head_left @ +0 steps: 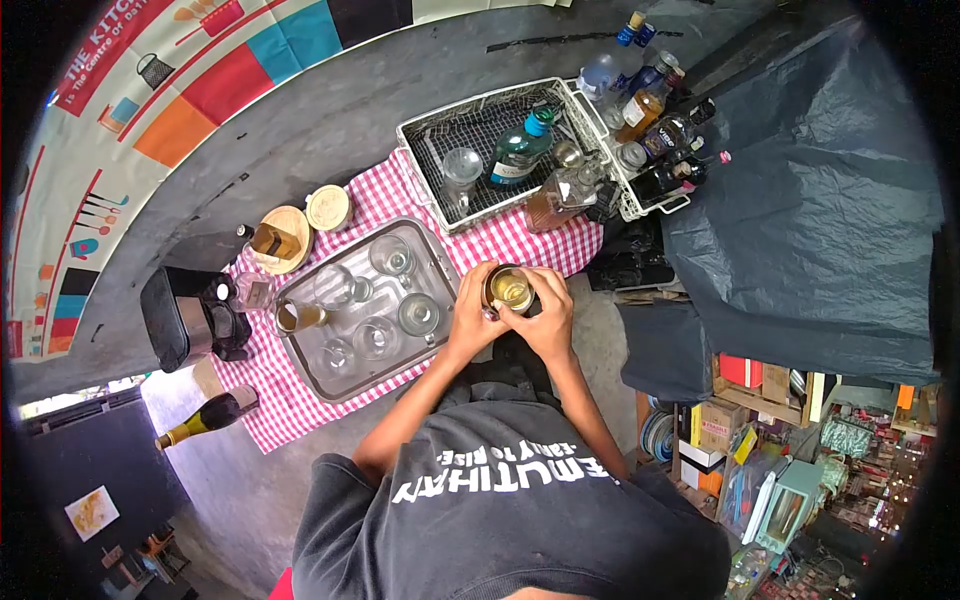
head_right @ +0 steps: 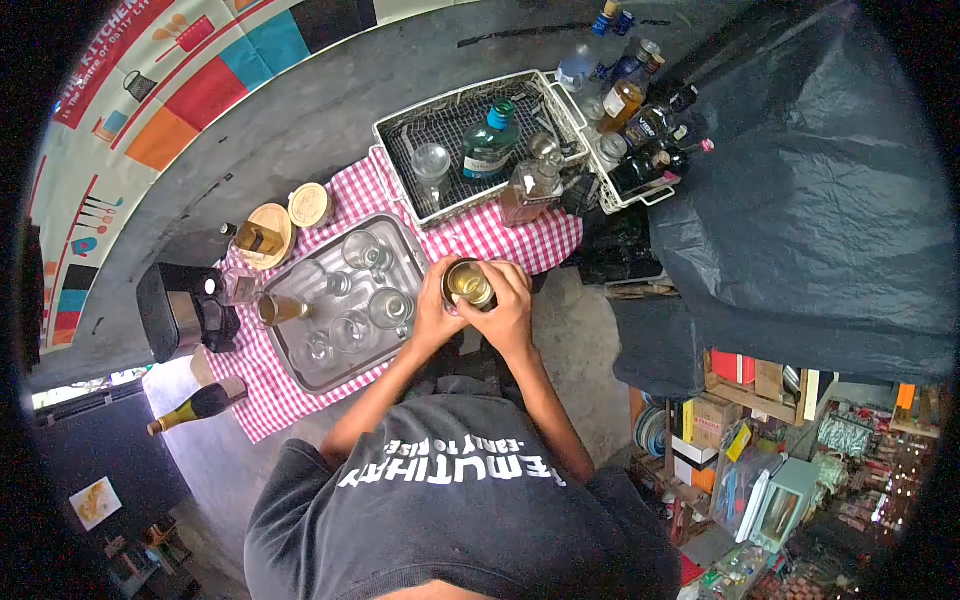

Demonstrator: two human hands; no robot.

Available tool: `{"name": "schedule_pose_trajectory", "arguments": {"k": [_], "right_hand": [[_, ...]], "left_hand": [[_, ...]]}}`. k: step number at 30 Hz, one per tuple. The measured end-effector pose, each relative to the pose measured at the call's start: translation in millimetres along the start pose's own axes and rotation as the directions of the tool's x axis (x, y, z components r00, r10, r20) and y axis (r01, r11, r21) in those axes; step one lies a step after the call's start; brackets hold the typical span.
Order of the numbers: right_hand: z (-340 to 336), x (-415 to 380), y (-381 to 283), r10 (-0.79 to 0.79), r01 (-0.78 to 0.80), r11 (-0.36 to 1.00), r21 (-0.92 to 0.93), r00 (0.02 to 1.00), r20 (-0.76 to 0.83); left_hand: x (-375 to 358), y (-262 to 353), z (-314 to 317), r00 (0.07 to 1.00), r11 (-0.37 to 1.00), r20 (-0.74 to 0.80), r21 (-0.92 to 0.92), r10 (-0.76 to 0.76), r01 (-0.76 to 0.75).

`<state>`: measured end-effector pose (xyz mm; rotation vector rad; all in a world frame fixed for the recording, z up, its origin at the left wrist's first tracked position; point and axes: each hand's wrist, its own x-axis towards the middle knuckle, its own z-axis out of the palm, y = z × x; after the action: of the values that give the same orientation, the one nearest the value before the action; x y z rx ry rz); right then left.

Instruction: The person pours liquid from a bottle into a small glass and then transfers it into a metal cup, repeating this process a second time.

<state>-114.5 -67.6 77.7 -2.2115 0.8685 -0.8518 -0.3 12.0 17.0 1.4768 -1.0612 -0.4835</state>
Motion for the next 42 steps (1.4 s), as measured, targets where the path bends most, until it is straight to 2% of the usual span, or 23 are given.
{"name": "schedule_pose_trajectory", "arguments": {"k": [3,16,25,42], "right_hand": [[-2.9,0.9,-3.9,-0.055,0.053,0.996,-0.067,0.998,-0.026],[-8.4,2.3,0.3,-0.031,0.035,0.989,-0.141,0.999,0.032],[-7.5,4.3,-3.1,-0.013,0.024,0.987,-0.161,0.997,0.071],[-9.0,2.7,-7.3,-0.031,0.037,0.981,-0.190,0.999,0.035]], "left_hand": [[-1.5,-0.5,0.9,0.999,0.998,-0.010,0.047,0.046,-0.045],[2.3,0.7,8.0,0.995,0.995,-0.008,0.022,0.101,-0.101],[-0.4,-3.4,6.9,0.996,0.995,-0.001,0.030,0.094,-0.094],[-1.3,-2.5,6.7,0.995,0.996,0.032,-0.015,0.093,-0.093]]}}
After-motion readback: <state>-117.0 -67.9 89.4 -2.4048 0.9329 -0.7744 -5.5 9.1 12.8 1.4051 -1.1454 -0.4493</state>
